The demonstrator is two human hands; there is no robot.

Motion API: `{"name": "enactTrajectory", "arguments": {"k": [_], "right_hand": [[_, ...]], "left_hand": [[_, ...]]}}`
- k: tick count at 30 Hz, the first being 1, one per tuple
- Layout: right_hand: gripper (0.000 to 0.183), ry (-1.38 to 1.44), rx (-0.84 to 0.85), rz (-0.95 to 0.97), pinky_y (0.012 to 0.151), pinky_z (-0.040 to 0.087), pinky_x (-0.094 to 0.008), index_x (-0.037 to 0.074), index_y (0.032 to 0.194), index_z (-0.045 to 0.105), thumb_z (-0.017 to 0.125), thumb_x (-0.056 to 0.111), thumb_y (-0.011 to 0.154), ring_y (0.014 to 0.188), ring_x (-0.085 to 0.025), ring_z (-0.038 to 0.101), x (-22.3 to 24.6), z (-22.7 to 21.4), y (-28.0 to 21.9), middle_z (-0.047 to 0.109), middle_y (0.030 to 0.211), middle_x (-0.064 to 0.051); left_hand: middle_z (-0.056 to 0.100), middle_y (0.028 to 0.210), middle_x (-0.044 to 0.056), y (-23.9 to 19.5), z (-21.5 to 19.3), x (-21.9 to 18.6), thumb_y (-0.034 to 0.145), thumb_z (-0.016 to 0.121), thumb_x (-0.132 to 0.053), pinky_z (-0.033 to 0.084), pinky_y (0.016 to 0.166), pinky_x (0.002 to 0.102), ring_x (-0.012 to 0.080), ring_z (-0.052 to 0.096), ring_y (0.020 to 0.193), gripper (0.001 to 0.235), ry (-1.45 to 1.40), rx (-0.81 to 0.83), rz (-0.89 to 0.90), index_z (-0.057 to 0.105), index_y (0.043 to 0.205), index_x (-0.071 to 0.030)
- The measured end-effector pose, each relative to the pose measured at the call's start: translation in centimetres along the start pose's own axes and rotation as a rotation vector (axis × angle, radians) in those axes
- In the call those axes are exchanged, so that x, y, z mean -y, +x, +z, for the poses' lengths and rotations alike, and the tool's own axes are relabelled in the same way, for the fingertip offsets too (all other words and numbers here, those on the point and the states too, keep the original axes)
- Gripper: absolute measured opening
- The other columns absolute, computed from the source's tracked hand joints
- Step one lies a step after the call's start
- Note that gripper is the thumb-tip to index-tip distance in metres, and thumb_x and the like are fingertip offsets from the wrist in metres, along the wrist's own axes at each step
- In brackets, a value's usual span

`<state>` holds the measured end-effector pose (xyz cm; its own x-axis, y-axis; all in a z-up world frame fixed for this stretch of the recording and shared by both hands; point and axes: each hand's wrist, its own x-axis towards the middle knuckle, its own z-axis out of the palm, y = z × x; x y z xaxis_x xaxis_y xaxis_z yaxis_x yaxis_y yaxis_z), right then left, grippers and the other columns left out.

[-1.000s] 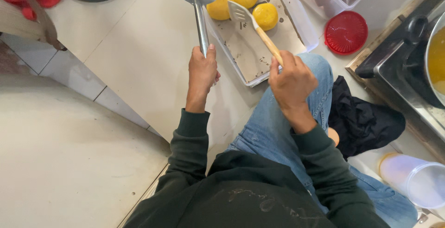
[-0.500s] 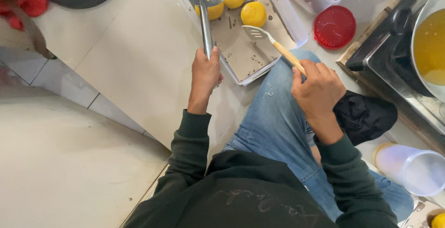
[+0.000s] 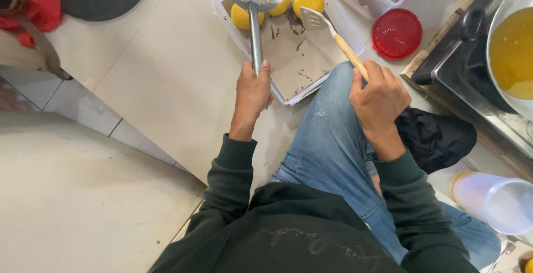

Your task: The person fries dough balls in a pan of oil using a spatula and a skimmer, then transfers them to a tray and places them into paper liners.

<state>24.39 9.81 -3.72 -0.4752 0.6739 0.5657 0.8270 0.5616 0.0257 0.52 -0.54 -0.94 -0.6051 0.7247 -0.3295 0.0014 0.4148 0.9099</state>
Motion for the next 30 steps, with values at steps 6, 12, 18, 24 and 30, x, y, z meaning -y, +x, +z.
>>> {"name": "enactTrajectory", "arguments": {"k": [6,12,18,24,30], "right_hand": [[0.013,-0.066,-0.049,0.157,0.058,0.052,-0.026,0.03,0.096,0.073,0.08,0.04,0.09,0.06,-0.017,0.067,-0.2,-2.9,-0.3,0.056,0.063,0.008],[0.012,0.096,-0.135,0.222,0.057,0.053,-0.029,0.027,0.097,0.077,0.082,0.037,0.094,0.062,-0.024,0.069,0.4,-4.0,0.0,0.061,0.061,0.004],[0.013,0.289,-0.142,0.269,0.059,0.054,-0.032,0.02,0.099,0.078,0.083,0.031,0.094,0.068,-0.028,0.071,1.0,-5.7,-0.1,0.068,0.067,-0.001],[0.01,0.402,-0.175,0.337,0.06,0.054,-0.033,0.013,0.1,0.078,0.081,0.022,0.098,0.071,-0.032,0.072,-0.5,-9.1,-0.1,0.069,0.071,-0.008],[0.015,0.289,-0.196,0.439,0.061,0.05,-0.034,0.004,0.104,0.077,0.076,0.019,0.103,0.067,-0.029,0.067,-3.9,-13.4,-1.6,0.069,0.076,-0.009]], "left_hand": [[0.055,0.053,0.012,-1.1,0.4,-0.8,0.099,0.044,-0.027,0.051,0.035,0.031,0.0186,0.059,0.039,0.034,0.002,0.03,-0.047,0.054,0.098,0.006],[0.056,0.056,0.012,-2.2,0.7,-1.9,0.098,0.045,-0.025,0.053,0.035,0.03,0.0185,0.059,0.04,0.032,-0.03,0.036,-0.108,0.055,0.097,0.005],[0.054,0.057,0.014,-3.5,1.4,-2.9,0.097,0.047,-0.026,0.051,0.035,0.033,0.0195,0.058,0.04,0.034,-0.07,0.116,-0.113,0.054,0.095,0.006],[0.052,0.055,0.013,-4.8,3.0,-4.9,0.098,0.047,-0.027,0.051,0.033,0.033,0.0196,0.056,0.037,0.034,-0.083,0.224,-0.05,0.053,0.089,0.005],[0.051,0.062,0.009,-7.1,6.5,-9.7,0.098,0.045,-0.033,0.048,0.038,0.033,0.0189,0.052,0.042,0.032,0.019,0.418,-0.113,0.047,0.089,-0.003]]}}
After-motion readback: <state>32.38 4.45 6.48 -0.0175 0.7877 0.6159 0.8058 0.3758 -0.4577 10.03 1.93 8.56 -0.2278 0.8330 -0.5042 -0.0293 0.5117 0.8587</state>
